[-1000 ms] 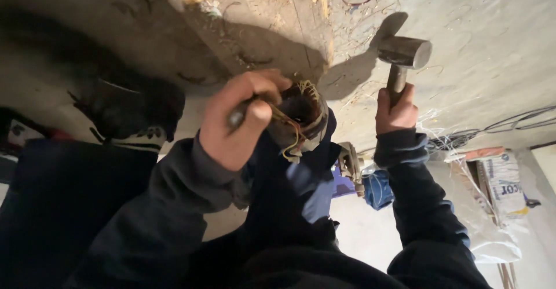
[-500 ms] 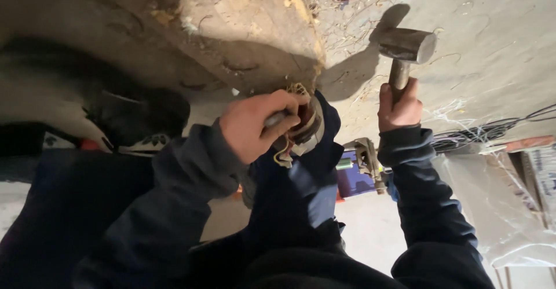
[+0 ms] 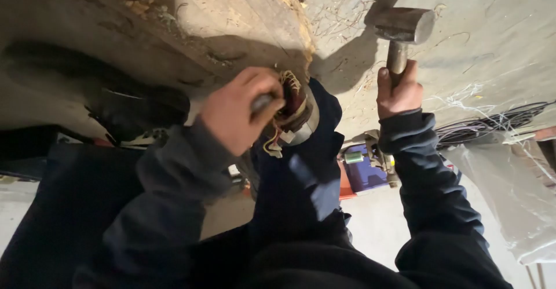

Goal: Disassembling an electric motor stator using a hammer and a punch.

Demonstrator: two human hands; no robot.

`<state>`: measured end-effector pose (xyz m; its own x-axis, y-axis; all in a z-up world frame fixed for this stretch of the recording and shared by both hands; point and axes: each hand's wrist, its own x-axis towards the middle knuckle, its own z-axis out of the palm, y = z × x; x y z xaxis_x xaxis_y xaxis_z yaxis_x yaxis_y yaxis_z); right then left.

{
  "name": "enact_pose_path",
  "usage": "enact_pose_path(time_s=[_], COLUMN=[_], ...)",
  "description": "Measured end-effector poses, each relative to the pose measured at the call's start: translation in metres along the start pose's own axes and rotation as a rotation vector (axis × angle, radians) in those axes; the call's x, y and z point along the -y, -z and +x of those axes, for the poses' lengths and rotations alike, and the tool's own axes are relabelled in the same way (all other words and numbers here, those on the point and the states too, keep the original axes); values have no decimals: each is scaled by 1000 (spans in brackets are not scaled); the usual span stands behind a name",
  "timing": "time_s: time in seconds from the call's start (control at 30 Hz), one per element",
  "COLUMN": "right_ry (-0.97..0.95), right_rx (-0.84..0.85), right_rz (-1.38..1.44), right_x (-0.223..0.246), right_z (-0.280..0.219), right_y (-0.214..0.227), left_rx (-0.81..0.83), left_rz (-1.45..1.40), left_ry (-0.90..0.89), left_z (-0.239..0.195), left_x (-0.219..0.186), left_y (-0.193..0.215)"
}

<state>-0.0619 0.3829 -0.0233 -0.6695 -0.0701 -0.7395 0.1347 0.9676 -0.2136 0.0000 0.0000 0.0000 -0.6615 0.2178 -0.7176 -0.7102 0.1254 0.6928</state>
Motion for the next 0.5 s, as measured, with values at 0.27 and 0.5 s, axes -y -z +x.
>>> enact_pose_path(time_s=[0.27, 0.5], right_ry=[3, -9], right_rx=[-8, -9], right_rz=[50, 65], right_x=[-1, 2], right_z=[-1, 0], right_y=[-8, -7], left_rx=[-24, 3], left_rz=[48, 146], left_ry=[-60, -3], left_z=[-4, 5], left_x=[1, -14], left_y=[12, 9])
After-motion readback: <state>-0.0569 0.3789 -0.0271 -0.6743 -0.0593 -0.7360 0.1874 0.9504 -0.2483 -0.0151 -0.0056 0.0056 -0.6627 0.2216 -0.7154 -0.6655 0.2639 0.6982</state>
